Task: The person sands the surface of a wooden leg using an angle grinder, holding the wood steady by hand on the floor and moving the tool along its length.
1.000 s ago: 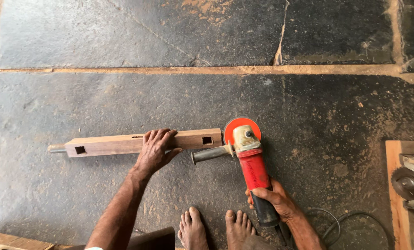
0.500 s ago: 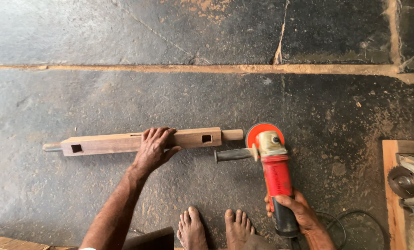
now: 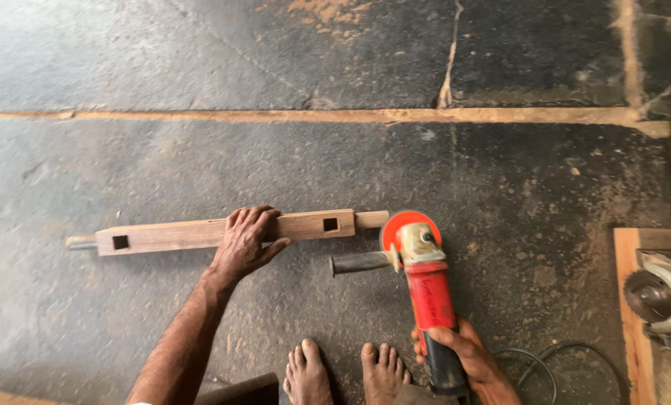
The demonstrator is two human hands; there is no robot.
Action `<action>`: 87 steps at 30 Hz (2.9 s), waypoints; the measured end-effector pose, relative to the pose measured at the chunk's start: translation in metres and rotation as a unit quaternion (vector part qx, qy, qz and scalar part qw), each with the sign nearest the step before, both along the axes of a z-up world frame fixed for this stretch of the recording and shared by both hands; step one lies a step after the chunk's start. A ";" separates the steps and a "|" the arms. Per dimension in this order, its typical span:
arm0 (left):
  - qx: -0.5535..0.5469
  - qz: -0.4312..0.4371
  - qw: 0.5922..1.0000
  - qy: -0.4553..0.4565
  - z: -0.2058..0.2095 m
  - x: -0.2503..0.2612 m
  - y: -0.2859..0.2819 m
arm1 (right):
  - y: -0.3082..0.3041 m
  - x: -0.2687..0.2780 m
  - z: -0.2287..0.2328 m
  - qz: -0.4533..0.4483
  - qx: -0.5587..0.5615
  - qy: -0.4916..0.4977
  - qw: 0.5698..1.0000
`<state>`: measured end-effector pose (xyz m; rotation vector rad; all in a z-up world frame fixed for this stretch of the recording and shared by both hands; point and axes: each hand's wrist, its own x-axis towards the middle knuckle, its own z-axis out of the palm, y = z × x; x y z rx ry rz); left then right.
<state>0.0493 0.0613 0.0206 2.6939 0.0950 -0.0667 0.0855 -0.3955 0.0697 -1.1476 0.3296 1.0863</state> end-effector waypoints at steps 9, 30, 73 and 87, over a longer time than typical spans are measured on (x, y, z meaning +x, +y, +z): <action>0.027 -0.024 0.989 0.145 -0.010 0.015 0.008 | -0.007 -0.003 0.014 0.021 -0.026 -0.006 0.999; 0.098 -0.082 0.979 0.160 -0.004 0.035 0.015 | 0.050 0.015 0.010 0.045 -0.079 -0.025 0.996; 0.147 -0.081 0.984 0.062 -0.027 0.046 0.025 | 0.059 0.016 0.001 0.017 -0.006 -0.014 1.000; 0.188 -0.173 0.957 0.140 -0.016 0.049 0.025 | 0.019 -0.011 0.020 -0.016 -0.028 0.014 0.999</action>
